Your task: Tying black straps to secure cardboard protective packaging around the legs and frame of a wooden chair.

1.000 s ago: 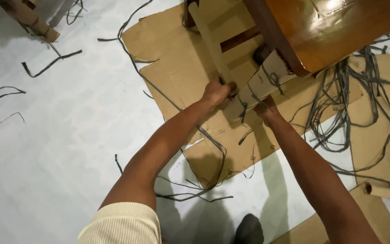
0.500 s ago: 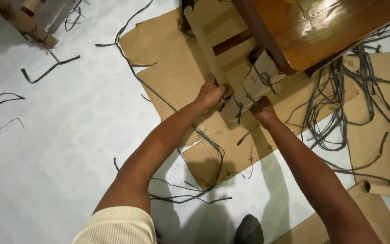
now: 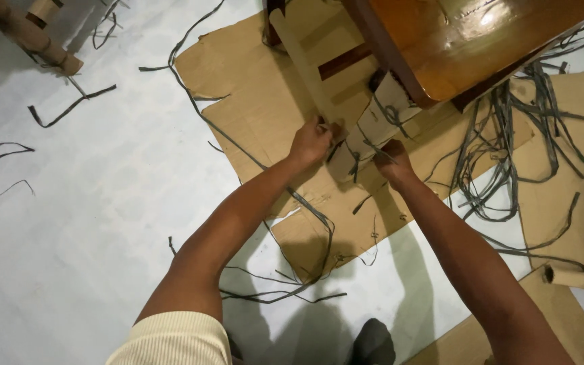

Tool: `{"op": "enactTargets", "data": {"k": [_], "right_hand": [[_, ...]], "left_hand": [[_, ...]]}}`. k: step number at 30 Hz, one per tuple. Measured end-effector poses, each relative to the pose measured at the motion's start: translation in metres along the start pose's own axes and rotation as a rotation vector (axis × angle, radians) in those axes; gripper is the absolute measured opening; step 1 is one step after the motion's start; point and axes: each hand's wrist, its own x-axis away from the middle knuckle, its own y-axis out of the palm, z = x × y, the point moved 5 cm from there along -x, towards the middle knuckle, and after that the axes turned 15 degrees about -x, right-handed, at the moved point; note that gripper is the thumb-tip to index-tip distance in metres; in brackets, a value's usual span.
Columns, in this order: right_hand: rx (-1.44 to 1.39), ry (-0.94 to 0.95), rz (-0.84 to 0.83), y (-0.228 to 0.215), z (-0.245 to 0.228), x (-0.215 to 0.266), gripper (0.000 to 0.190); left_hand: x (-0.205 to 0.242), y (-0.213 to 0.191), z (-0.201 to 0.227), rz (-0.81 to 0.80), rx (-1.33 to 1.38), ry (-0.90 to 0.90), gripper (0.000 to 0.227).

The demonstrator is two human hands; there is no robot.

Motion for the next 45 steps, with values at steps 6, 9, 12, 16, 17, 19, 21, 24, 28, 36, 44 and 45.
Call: {"op": "enactTargets", "data": {"k": [6, 9, 12, 16, 17, 19, 21, 24, 28, 36, 44, 45], "right_hand": [[0.227, -0.109, 0.037, -0.006, -0.057, -0.008, 0.021], [-0.282, -0.006, 0.117, 0.003, -0.094, 0.015, 0.014], [-0.440, 0.152, 0.129, 0.004, -0.064, 0.006, 0.010], [-0.671, 0.395, 0.150, 0.013, -0.016, 0.002, 0.012], [-0.665, 0.423, 0.161, 0.014, -0.011, 0.003, 0.015], [-0.660, 0.455, 0.172, 0.015, -0.012, 0.007, 0.017], [-0.716, 0.398, 0.201, 0.012, -0.029, 0.007, 0.023], [-0.730, 0.374, 0.163, 0.007, -0.015, 0.016, 0.019], [-0.578, 0.373, 0.197, -0.002, 0.014, 0.021, 0.011], [-0.492, 0.245, 0.295, -0.006, -0.088, 0.092, 0.022], [-0.411, 0.253, 0.319, 0.019, -0.063, 0.114, 0.015], [-0.385, 0.249, 0.313, 0.020, -0.066, 0.112, 0.015]], "left_hand": [[0.011, 0.005, -0.022, -0.080, -0.126, 0.078, 0.067], [0.024, 0.002, -0.005, -0.161, -0.028, 0.000, 0.073], [0.029, 0.017, 0.005, -0.207, 0.054, 0.048, 0.070], [-0.025, 0.055, -0.057, -0.157, 0.223, 0.037, 0.042], [-0.022, 0.049, -0.055, -0.131, 0.321, -0.002, 0.029], [-0.019, 0.042, -0.056, -0.106, 0.419, -0.045, 0.018], [-0.021, 0.034, -0.061, -0.025, 0.273, 0.011, 0.016], [-0.027, 0.026, -0.081, 0.021, 0.080, 0.036, 0.012], [-0.027, 0.032, -0.100, 0.042, -0.109, 0.034, 0.016], [-0.003, 0.039, -0.088, -0.029, -0.211, 0.171, 0.019], [-0.007, 0.046, -0.087, 0.004, -0.389, 0.180, 0.019], [-0.006, 0.044, -0.086, 0.007, -0.427, 0.163, 0.019]]}}
